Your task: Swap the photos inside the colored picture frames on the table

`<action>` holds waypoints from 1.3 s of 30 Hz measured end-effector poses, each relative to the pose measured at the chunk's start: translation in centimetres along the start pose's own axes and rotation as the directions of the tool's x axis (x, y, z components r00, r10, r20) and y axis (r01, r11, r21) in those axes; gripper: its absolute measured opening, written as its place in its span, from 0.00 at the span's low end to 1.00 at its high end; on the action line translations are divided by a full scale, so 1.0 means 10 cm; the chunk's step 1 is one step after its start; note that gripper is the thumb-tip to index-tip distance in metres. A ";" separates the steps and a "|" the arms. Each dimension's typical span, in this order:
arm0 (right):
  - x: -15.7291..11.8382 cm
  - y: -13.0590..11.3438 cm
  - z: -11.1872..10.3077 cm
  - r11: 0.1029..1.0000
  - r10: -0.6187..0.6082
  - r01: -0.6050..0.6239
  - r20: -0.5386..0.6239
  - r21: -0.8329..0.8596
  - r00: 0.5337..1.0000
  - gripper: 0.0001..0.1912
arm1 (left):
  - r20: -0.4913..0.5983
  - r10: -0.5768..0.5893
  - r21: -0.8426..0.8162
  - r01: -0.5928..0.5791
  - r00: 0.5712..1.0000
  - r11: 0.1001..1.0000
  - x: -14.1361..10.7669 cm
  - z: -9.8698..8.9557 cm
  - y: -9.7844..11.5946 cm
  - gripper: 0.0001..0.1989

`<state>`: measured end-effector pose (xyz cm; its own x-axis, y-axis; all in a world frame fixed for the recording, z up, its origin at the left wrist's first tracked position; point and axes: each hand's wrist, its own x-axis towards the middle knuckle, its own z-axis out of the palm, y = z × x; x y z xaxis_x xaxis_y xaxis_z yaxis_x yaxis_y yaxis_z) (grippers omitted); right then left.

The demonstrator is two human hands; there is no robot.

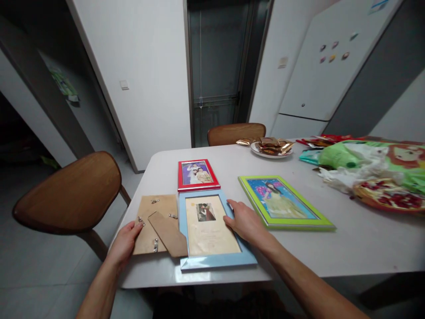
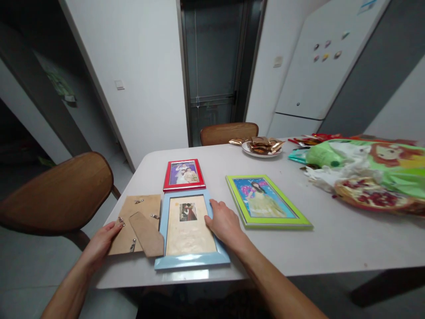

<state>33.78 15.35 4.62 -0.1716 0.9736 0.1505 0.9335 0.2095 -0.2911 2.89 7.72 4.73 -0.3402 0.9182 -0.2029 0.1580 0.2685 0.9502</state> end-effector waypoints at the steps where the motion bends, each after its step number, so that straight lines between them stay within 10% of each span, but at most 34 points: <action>1: 0.01 0.00 0.01 1.000 0.000 0.000 0.005 -0.001 1.000 0.22 | -0.025 0.027 0.099 -0.024 0.999 0.995 0.03 -0.03 0.00 0.12; 9: 0.09 0.06 -0.05 0.936 0.101 -0.099 0.011 0.338 0.995 0.27 | -0.218 0.328 0.595 -0.142 0.919 0.791 0.03 -0.04 0.10 0.22; 15: 0.01 -0.16 -0.38 0.244 0.132 -0.339 0.316 0.909 0.940 0.37 | 0.115 0.541 0.449 -0.530 0.833 0.720 -0.42 0.82 0.43 0.21; 18: -0.03 -0.30 -0.53 0.118 0.093 -0.296 0.286 0.948 0.954 0.41 | 0.222 0.595 0.286 -0.635 0.773 0.718 -0.61 1.31 0.64 0.26; 24: 0.06 -0.28 -0.48 0.257 0.020 -0.232 0.235 0.938 0.972 0.40 | 0.269 0.613 0.257 -0.669 0.742 0.697 -0.64 1.60 0.90 0.30; 32: 0.19 0.09 -0.11 0.805 0.118 -0.126 0.051 0.580 0.992 0.29 | 0.146 0.465 0.045 -0.476 0.873 0.878 -0.46 0.77 0.90 0.25; 39: 0.16 0.14 0.07 0.956 0.050 -0.030 -0.063 0.292 0.997 0.25 | 0.075 0.224 0.120 -0.231 0.972 0.965 -0.18 0.45 0.38 0.27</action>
<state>34.54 17.28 3.77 -0.1040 0.9753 0.1949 0.8055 0.1975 -0.5587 8.31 8.36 7.66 -0.2260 0.9741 -0.0023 0.3426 0.0818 0.9359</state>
